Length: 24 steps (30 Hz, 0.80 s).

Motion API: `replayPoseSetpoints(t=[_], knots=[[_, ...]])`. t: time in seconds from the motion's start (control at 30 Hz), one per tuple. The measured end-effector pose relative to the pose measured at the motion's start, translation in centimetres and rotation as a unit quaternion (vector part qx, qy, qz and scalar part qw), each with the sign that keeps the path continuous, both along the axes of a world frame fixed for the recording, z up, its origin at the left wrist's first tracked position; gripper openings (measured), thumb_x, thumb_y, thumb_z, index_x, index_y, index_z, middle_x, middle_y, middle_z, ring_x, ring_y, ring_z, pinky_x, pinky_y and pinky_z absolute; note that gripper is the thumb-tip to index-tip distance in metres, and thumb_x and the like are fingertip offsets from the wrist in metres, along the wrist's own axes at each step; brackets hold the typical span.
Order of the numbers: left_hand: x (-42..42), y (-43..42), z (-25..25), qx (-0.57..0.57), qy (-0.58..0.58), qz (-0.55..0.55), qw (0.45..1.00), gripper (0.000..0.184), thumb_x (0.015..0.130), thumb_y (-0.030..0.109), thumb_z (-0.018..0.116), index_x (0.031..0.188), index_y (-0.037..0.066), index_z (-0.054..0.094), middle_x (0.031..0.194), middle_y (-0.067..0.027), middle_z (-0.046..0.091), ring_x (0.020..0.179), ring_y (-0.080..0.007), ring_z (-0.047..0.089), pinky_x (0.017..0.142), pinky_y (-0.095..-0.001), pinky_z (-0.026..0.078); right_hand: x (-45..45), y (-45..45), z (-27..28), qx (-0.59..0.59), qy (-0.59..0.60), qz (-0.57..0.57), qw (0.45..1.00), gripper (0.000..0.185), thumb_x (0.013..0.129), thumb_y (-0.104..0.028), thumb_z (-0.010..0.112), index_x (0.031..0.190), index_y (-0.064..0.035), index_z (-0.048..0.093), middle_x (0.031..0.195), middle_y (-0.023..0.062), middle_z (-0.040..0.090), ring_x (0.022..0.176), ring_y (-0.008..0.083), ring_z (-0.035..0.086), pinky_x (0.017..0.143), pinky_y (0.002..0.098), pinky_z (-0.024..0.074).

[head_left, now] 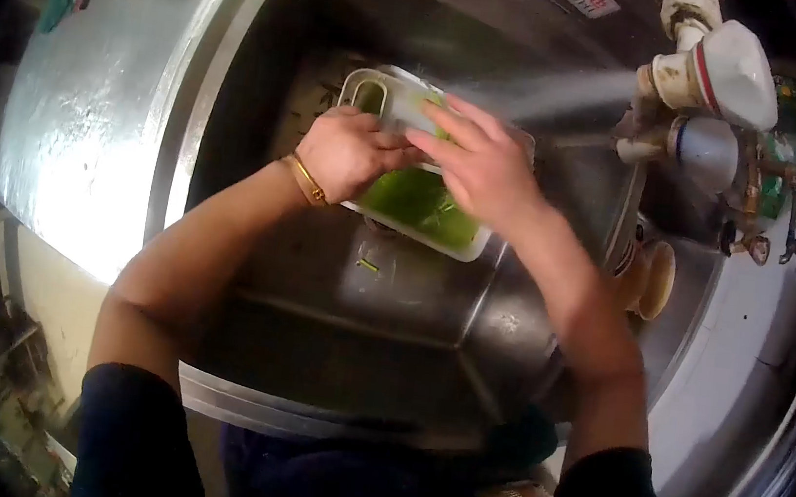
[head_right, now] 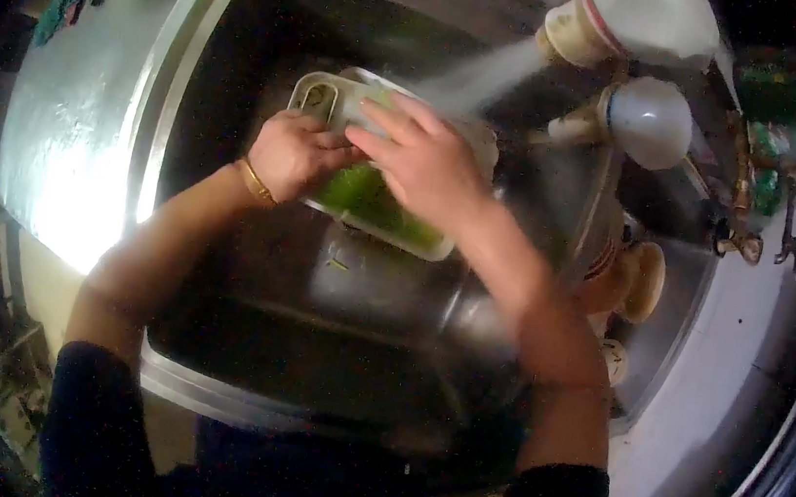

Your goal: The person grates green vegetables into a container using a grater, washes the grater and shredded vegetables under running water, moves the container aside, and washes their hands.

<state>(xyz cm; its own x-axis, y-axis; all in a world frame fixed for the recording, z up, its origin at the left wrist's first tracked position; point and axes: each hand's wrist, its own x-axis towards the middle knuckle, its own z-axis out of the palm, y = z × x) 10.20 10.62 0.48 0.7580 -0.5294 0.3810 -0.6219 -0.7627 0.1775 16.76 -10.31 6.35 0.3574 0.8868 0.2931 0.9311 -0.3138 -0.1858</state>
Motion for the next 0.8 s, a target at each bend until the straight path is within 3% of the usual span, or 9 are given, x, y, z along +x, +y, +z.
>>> replayPoseSetpoints(t=[0.07,0.2,0.33,0.43,0.53,0.63,0.8], knots=[[0.9,0.8,-0.5,0.017,-0.044,-0.034,0.998,0.032,0.070,0.019,0.058,0.101,0.024,0.066,0.101,0.0090,0.064,0.075,-0.0118,0.057,0.068,-0.0284,0.047,2.1,0.9,-4.9,-0.022,-0.029,0.007,0.999,0.036,0.074,-0.011,0.063,0.109,-0.0077,0.061,0.121,0.0058,0.055,0.102,0.0256,0.054,0.087,0.0342,0.0456],[2.3,2.6,0.5,0.065,-0.062,-0.071,0.993,0.027,0.070,0.022,0.057,0.095,0.022,0.067,0.098,0.0088,0.064,0.075,-0.0118,0.057,0.068,-0.0279,0.046,3.4,1.3,-7.8,-0.039,-0.013,-0.006,0.999,0.037,0.074,-0.013,0.063,0.111,-0.0084,0.060,0.121,0.0055,0.055,0.101,0.0213,0.055,0.085,0.0309,0.0463],[3.0,2.9,0.1,0.106,-0.048,-0.059,0.991,0.027,0.070,0.021,0.056,0.095,0.021,0.067,0.096,0.0078,0.064,0.076,-0.0124,0.056,0.068,-0.0276,0.045,3.0,1.4,-9.2,0.042,-0.007,-0.099,0.994,0.021,0.077,-0.016,0.063,0.097,-0.0111,0.064,0.100,0.0042,0.063,0.086,0.0225,0.060,0.076,0.0331,0.0492],[2.9,3.0,-0.8,0.111,-0.056,-0.047,0.991,0.028,0.069,0.021,0.056,0.095,0.019,0.066,0.095,0.0073,0.063,0.077,-0.0126,0.056,0.067,-0.0283,0.044,3.2,0.9,-10.5,0.022,0.120,-0.207,0.971,0.012,0.078,-0.017,0.062,0.089,-0.0126,0.064,0.090,0.0073,0.063,0.078,0.0277,0.062,0.069,0.0374,0.0500],[2.7,3.6,-2.2,0.080,-0.102,-0.015,0.991,0.029,0.069,0.021,0.057,0.096,0.018,0.065,0.095,0.0073,0.062,0.076,-0.0129,0.055,0.067,-0.0288,0.044,5.1,-3.0,-12.7,-0.149,0.163,-0.288,0.932,0.011,0.078,-0.018,0.061,0.088,-0.0131,0.063,0.090,0.0105,0.063,0.075,0.0322,0.061,0.066,0.0423,0.0493],[3.0,3.8,-3.2,0.128,-0.076,-0.027,0.988,0.029,0.069,0.021,0.057,0.097,0.019,0.065,0.094,0.0079,0.063,0.074,-0.0125,0.054,0.067,-0.0284,0.043,5.7,-5.2,-11.2,-0.230,0.181,-0.359,0.886,0.015,0.078,-0.020,0.061,0.092,-0.0145,0.065,0.093,0.0094,0.064,0.079,0.0319,0.061,0.070,0.0428,0.0489],[3.9,2.3,-2.7,0.090,-0.092,-0.057,0.990,0.029,0.068,0.021,0.057,0.096,0.018,0.066,0.093,0.0086,0.063,0.072,-0.0110,0.053,0.065,-0.0276,0.042,4.2,-1.9,-10.8,0.032,0.053,-0.216,0.974,0.019,0.076,-0.019,0.062,0.095,-0.0162,0.065,0.093,0.0084,0.064,0.087,0.0291,0.061,0.073,0.0411,0.0485]])
